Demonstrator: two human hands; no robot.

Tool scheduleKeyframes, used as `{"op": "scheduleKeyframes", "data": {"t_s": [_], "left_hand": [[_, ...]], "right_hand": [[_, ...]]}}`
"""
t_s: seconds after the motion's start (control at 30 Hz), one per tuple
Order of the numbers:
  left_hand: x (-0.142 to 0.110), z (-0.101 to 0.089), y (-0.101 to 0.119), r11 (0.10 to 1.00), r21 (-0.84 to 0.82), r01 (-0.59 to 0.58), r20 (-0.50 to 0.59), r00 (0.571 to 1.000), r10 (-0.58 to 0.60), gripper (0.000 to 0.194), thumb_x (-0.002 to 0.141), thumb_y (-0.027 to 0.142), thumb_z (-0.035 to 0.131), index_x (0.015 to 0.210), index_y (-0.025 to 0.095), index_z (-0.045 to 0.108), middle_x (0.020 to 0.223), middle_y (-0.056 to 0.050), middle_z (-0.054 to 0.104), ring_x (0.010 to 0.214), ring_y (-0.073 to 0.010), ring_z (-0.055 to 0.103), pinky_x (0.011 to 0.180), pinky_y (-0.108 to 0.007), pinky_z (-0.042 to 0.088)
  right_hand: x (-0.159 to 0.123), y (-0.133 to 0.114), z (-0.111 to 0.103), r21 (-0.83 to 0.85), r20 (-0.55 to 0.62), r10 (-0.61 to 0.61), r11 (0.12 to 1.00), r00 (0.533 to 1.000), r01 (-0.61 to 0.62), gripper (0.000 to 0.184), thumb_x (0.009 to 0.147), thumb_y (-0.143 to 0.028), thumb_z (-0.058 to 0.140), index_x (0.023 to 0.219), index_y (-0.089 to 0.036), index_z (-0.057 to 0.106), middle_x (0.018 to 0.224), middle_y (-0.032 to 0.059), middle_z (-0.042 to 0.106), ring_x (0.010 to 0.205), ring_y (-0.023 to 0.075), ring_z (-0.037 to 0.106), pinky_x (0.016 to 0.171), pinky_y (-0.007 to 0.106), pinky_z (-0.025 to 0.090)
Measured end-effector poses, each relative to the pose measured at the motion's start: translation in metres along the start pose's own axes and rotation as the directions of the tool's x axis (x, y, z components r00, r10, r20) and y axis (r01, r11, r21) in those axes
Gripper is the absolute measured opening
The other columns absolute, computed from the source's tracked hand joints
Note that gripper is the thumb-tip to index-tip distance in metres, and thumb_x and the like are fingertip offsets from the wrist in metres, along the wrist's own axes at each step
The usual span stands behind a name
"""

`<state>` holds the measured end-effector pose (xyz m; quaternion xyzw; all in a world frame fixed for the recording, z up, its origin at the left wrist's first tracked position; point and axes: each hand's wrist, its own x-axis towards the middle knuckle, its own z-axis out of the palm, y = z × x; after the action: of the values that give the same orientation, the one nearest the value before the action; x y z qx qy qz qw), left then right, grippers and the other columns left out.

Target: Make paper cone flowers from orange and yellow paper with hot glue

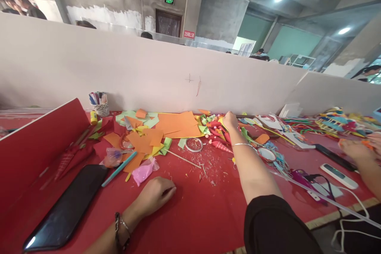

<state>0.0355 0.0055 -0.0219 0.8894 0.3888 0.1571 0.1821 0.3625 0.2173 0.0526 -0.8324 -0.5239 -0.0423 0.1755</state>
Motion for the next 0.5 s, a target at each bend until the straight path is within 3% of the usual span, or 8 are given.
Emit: {"op": "scheduleKeyframes", "data": {"t_s": [0.1,0.23,0.3,0.37,0.43,0.5], "left_hand": [[0.001,0.001,0.0,1.0,0.008,-0.018,-0.007,1.0,0.018,0.031,0.087,0.025,0.032,0.064,0.016,0.051,0.063,-0.001,0.057,0.058,-0.0105,0.049,0.057,-0.022,0.031],[0.001,0.001,0.0,0.999,-0.012,-0.042,-0.038,0.998,0.041,0.031,0.087,0.025,0.032,0.063,0.016,0.051,0.061,-0.001,0.056,0.056,-0.0105,0.048,0.056,-0.023,0.03],[0.001,0.001,0.0,0.999,-0.019,-0.038,-0.047,0.998,0.037,0.032,0.087,0.025,0.032,0.064,0.016,0.051,0.061,-0.001,0.056,0.056,-0.0105,0.048,0.056,-0.024,0.03],[0.0,0.001,-0.001,1.0,-0.018,-0.02,-0.052,0.998,0.019,0.031,0.087,0.025,0.032,0.064,0.016,0.052,0.06,-0.001,0.056,0.056,-0.0103,0.048,0.055,-0.023,0.03],[0.0,0.002,-0.002,1.0,-0.01,-0.001,-0.058,0.998,0.0,0.03,0.086,0.024,0.033,0.065,0.016,0.052,0.061,-0.001,0.056,0.056,-0.0101,0.048,0.055,-0.023,0.03],[0.0,0.003,-0.002,1.0,0.013,0.009,-0.066,0.998,-0.008,0.028,0.085,0.023,0.034,0.065,0.016,0.052,0.06,-0.001,0.056,0.055,-0.0099,0.048,0.055,-0.022,0.03]], "right_hand": [[-0.012,-0.024,0.0,0.043,0.061,-0.162,0.986,0.985,0.159,0.024,0.085,-0.027,0.043,0.103,-0.014,0.052,0.099,0.0074,0.057,0.088,0.0157,0.055,0.076,0.032,0.044],[-0.041,-0.068,0.015,0.122,0.166,-0.414,0.909,0.895,0.398,0.019,0.082,-0.027,0.048,0.096,-0.02,0.057,0.092,0.0036,0.061,0.085,0.0126,0.056,0.073,0.021,0.04],[-0.056,-0.089,0.028,0.138,0.191,-0.47,0.882,0.862,0.45,0.03,0.074,-0.032,0.058,0.101,-0.019,0.055,0.099,0.0053,0.059,0.092,0.0149,0.054,0.076,0.022,0.039],[-0.066,-0.105,0.04,0.118,0.191,-0.452,0.892,0.871,0.437,0.043,0.071,-0.037,0.06,0.108,-0.016,0.051,0.106,0.0097,0.056,0.101,0.0196,0.05,0.08,0.026,0.039],[-0.07,-0.114,0.049,0.076,0.179,-0.373,0.928,0.91,0.366,0.051,0.072,-0.04,0.059,0.112,-0.011,0.047,0.112,0.0155,0.051,0.107,0.0246,0.045,0.082,0.032,0.039],[-0.068,-0.115,0.055,0.027,0.173,-0.274,0.961,0.946,0.274,0.05,0.075,-0.039,0.056,0.114,-0.009,0.045,0.115,0.0169,0.048,0.108,0.0259,0.045,0.082,0.037,0.041]]}}
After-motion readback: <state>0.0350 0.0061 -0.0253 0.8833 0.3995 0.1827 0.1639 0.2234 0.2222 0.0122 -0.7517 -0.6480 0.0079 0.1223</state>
